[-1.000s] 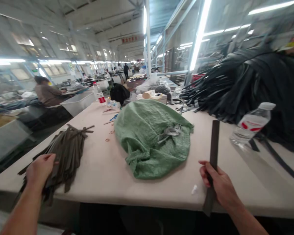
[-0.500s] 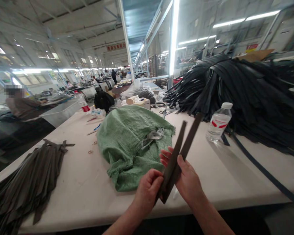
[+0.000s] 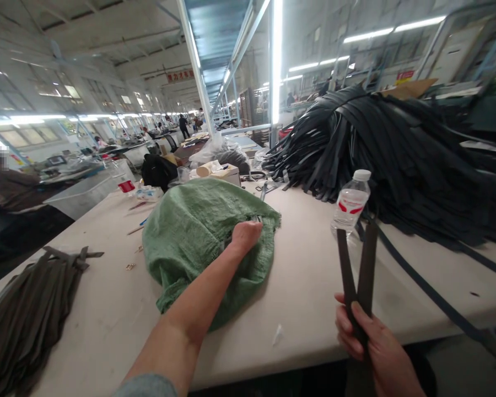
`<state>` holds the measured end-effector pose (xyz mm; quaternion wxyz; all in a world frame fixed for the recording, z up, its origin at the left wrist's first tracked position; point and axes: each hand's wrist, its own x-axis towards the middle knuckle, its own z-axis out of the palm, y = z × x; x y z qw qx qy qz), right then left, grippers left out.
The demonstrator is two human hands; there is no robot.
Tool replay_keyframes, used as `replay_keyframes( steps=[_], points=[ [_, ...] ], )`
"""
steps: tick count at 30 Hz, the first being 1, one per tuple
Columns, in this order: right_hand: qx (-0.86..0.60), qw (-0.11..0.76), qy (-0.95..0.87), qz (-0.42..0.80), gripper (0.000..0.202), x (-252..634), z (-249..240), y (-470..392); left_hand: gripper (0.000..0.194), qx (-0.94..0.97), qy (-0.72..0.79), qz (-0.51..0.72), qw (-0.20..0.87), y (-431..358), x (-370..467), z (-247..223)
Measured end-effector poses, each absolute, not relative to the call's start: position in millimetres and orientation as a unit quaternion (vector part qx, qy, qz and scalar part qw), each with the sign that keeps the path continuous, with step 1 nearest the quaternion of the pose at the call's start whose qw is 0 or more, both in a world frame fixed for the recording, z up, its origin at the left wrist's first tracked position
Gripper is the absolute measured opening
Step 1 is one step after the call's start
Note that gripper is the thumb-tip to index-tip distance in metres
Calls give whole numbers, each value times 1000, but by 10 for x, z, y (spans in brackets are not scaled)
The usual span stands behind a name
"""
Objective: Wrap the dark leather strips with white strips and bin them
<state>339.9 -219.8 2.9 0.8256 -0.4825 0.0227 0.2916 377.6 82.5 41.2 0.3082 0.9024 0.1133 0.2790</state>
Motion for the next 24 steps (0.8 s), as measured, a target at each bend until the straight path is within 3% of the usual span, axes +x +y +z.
replay_keyframes(
  steps=[7, 15, 18, 21, 24],
  points=[
    [-541, 778, -15, 320, 44, 3364, -12, -2162, 20, 902, 89, 310, 287, 552, 3198, 394],
    [-557, 715, -145, 398, 49, 3203, 163, -1479, 19, 827, 110, 299, 463, -76, 1945, 179],
    [-581, 695, -178, 384, 48, 3112, 190, -1242, 24, 799, 118, 280, 519, -182, 1782, 96],
    [-599, 684, -210, 361, 47, 3048, 222, -1110, 16, 757, 168, 279, 567, -254, 1756, 23],
    [-613, 670, -249, 336, 41, 3004, 270, -1061, 16, 641, 221, 296, 672, -313, 1788, -28]
  ],
)
